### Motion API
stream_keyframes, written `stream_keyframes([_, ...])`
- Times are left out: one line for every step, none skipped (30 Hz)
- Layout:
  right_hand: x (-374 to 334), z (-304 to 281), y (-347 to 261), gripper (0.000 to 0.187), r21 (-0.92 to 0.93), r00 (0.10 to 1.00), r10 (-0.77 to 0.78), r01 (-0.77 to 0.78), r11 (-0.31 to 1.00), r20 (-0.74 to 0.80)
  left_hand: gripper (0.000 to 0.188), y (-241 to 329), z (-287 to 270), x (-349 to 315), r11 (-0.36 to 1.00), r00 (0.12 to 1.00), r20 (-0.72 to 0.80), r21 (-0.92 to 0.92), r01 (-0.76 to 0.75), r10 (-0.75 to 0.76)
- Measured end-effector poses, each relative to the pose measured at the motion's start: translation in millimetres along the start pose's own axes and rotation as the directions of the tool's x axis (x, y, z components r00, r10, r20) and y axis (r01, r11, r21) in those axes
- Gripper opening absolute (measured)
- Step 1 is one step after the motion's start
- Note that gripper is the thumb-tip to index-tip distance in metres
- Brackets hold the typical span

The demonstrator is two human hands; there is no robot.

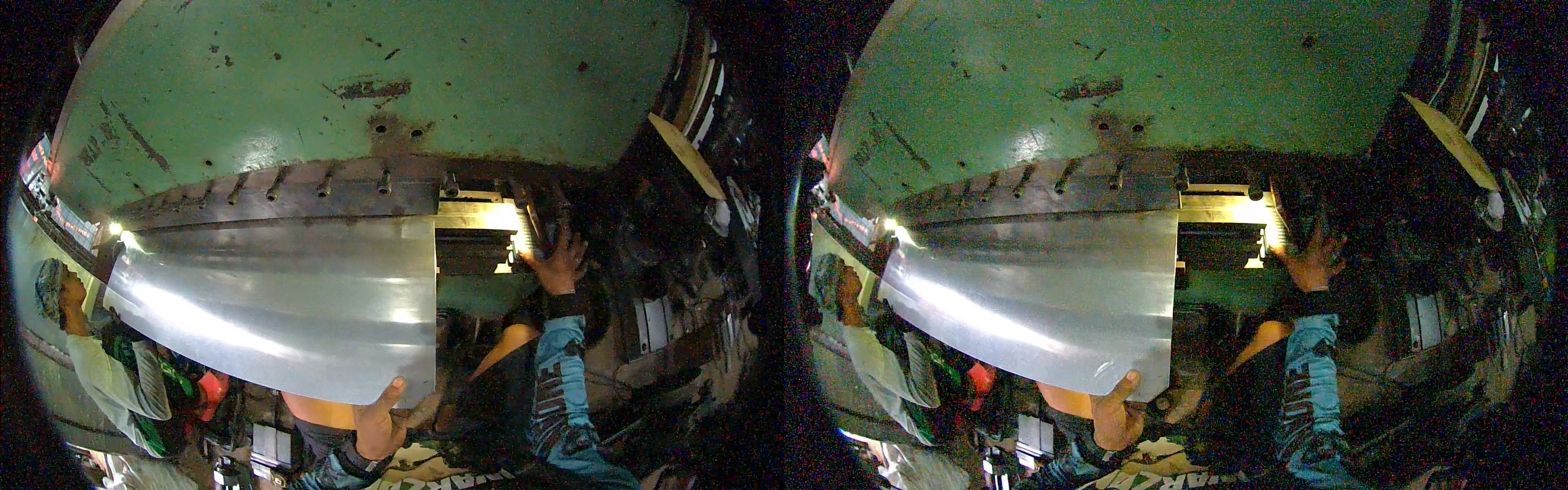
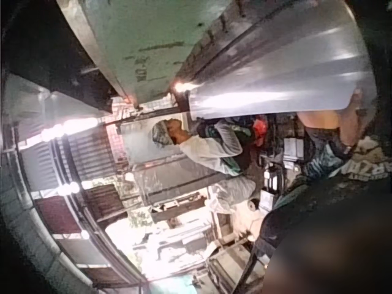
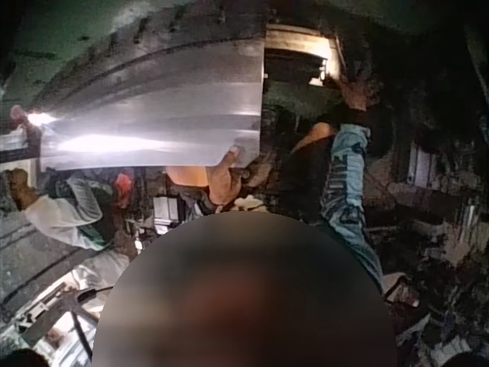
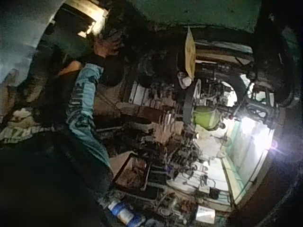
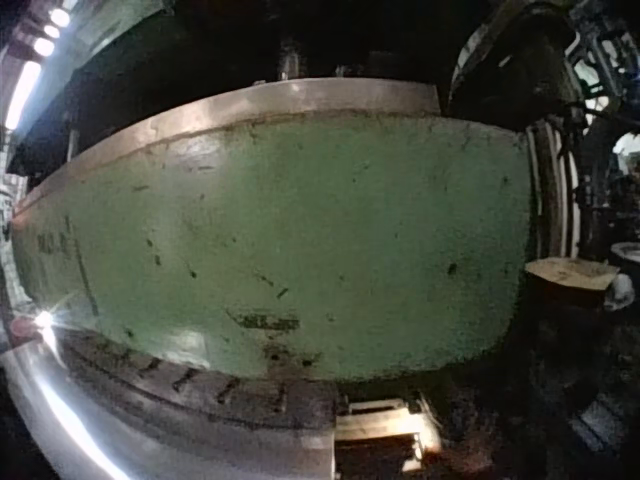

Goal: The person operates a metal bending machine with a coworker to bend a large metal sheet. They position the sheet, activate the press, and adjust the sheet between cycles to achieve the desired bend.

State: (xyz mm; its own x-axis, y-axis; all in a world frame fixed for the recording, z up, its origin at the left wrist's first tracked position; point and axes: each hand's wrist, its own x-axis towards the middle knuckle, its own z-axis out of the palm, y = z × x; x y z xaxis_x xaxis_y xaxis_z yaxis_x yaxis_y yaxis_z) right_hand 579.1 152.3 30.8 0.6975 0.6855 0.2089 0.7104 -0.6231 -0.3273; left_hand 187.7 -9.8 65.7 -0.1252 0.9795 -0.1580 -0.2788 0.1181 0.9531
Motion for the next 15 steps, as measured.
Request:
stream_keyframes([-1.9,-1.8,0.6,0.128,0.02,1.0,0.01,-0.01,1.0,0.019,0.055,0.8,0.5,0.1,0.992,0.997,0.034,0.108,-0.067,0.064])
stream_keyframes([-3.3,-4.7,2.7,0.127,0.098,0.998,0.007,0.0,0.995,-0.069,0.058,5.0,-2.4,1.4,0.925,0.973,0.158,0.316,-0.211,0.168])
stream_keyframes([-4.7,-8.4,6.4,0.125,0.19,0.992,0.002,0.022,0.982,-0.126,0.059,7.7,0.0,-0.4,0.918,0.962,0.178,0.302,-0.256,0.209])
stream_keyframes([-6.8,-11.0,9.4,0.124,0.281,0.976,0.014,0.049,0.959,-0.216,0.059,11.6,1.0,-1.4,0.964,0.982,0.145,0.221,-0.148,0.117])
stream_keyframes([-9.6,-11.8,11.6,0.121,0.401,0.972,0.031,0.067,0.914,-0.233,0.058,12.2,7.7,-7.1,0.994,0.998,0.032,-0.095,0.054,-0.051])
stream_keyframes([-12.8,-11.7,13.7,0.118,0.515,0.959,0.065,0.09,0.852,-0.276,0.057,14.1,10.1,-9.1,0.886,0.982,0.039,-0.424,0.186,-0.187])
stream_keyframes([-16.2,-10.0,15.2,0.115,0.619,0.95,0.115,0.095,0.78,-0.291,0.054,15.3,9.5,-9.4,0.935,0.974,-0.027,-0.285,0.209,-0.226])
stream_keyframes([-19.1,-6.7,16.0,0.113,0.624,0.945,0.112,0.111,0.774,-0.308,0.051,15.4,8.1,-8.8,0.969,0.979,-0.028,-0.148,0.198,-0.204])
stream_keyframes([-22.2,-1.9,16.8,0.111,0.629,0.946,0.121,0.102,0.771,-0.301,0.048,14.4,4.6,-7.6,0.983,0.982,-0.053,0.007,0.181,-0.181])
stream_keyframes([-24.6,3.9,17.9,0.109,0.634,0.948,0.134,0.084,0.769,-0.289,0.045,12.5,-0.6,-5.3,0.99,0.998,0.048,0.136,0.034,-0.041])
stream_keyframes([-26.1,10.6,19.7,0.105,0.738,0.95,0.171,0.084,0.669,-0.263,0.044,9.5,-6.7,-3.9,0.957,0.986,0.14,0.261,-0.124,0.09])
stream_keyframes([-26.6,17.8,22.2,0.1,0.828,0.952,0.206,0.077,0.555,-0.226,0.045,5.5,-12.4,-1.4,0.856,0.923,0.268,0.367,-0.363,0.276])
stream_keyframes([-26.4,25.3,26.1,0.095,0.898,0.955,0.214,0.097,0.428,-0.205,0.046,1.8,-17.9,-0.1,0.792,0.891,0.309,0.42,-0.442,0.333])
stream_keyframes([-24.1,32.0,31.6,0.091,0.903,0.958,0.245,0.033,0.428,-0.151,0.051,-1.5,-22.4,1.7,0.669,0.811,0.38,0.461,-0.583,0.444])
stream_keyframes([-20.3,38.1,38.1,0.088,0.904,0.96,0.255,-0.004,0.427,-0.116,0.056,-3.6,-25.8,1.0,0.531,0.737,0.449,0.511,-0.676,0.506])
